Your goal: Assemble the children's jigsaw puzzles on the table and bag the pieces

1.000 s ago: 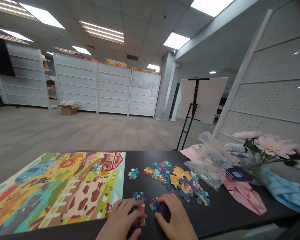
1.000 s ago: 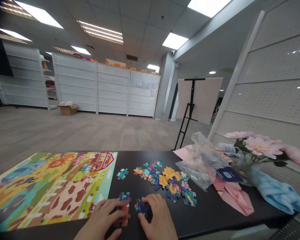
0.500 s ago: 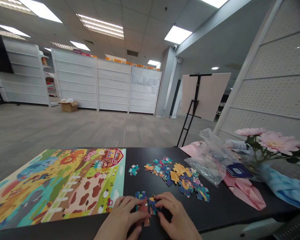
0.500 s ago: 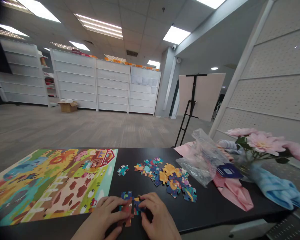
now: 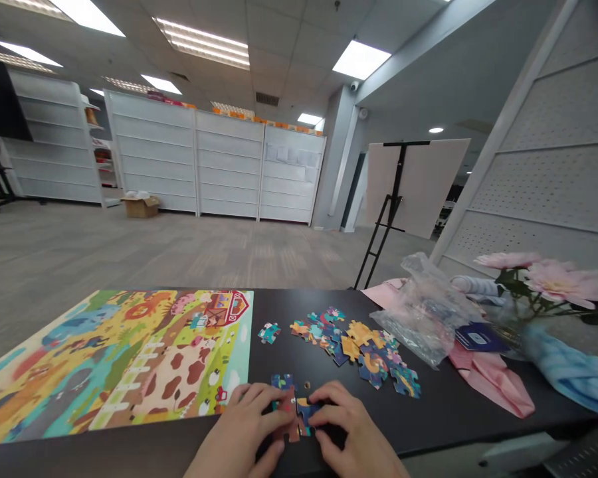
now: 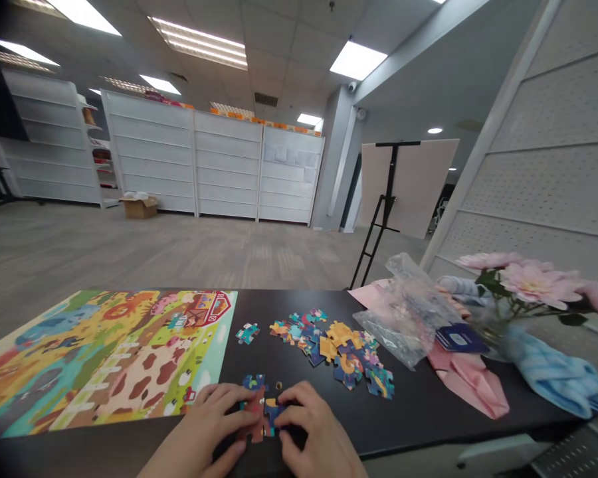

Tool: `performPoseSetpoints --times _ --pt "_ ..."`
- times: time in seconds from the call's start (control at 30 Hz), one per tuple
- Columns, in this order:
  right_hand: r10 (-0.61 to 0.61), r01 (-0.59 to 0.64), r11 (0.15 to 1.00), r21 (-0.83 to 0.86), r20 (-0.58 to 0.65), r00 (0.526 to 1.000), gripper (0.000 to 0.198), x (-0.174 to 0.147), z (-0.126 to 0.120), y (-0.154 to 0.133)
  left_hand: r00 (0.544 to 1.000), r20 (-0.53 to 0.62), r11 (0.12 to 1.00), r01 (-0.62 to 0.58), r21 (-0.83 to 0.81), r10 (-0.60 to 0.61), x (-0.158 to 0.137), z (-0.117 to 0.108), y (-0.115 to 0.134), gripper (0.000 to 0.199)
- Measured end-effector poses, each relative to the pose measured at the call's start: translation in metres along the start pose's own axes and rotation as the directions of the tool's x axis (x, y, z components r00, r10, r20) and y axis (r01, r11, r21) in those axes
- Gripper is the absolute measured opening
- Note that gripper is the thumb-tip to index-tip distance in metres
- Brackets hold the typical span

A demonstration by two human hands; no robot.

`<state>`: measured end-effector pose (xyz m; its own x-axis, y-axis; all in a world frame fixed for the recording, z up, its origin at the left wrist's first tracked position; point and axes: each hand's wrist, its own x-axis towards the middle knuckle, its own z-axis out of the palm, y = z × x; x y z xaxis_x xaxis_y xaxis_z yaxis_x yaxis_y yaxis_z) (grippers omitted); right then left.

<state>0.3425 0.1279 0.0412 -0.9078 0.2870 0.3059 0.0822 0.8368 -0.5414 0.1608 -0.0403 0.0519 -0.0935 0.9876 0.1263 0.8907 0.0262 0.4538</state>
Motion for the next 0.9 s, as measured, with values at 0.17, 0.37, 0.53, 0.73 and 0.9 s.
performPoseSetpoints --times 0.17,0.37,0.53,0.73,0.9 --pt "-0.005 0.005 1.000 0.005 0.017 1.000 0.031 0.002 -0.002 -0.001 1.000 -0.021 1.000 -0.015 -0.004 0.015 -0.001 -0.001 0.001 0.044" --pt "0.033 -0.032 0.999 0.022 -0.040 0.999 0.032 -0.001 0.001 0.001 1.000 -0.006 1.000 -0.009 -0.008 0.009 0.001 -0.003 0.001 0.041" --pt "0.103 -0.112 0.993 -0.035 -0.192 0.976 0.021 0.003 0.005 0.007 0.999 -0.011 0.999 -0.032 -0.006 0.032 0.002 -0.002 0.000 0.042" --pt "0.029 -0.033 0.999 -0.038 -0.098 0.995 0.030 0.018 0.005 0.021 0.999 0.012 0.999 -0.031 0.008 0.031 0.002 -0.004 0.001 0.039" --pt "-0.022 0.020 0.999 -0.033 -0.054 0.998 0.031 0.028 0.004 0.026 0.999 0.005 0.999 -0.039 0.002 0.039 0.003 -0.006 0.000 0.044"
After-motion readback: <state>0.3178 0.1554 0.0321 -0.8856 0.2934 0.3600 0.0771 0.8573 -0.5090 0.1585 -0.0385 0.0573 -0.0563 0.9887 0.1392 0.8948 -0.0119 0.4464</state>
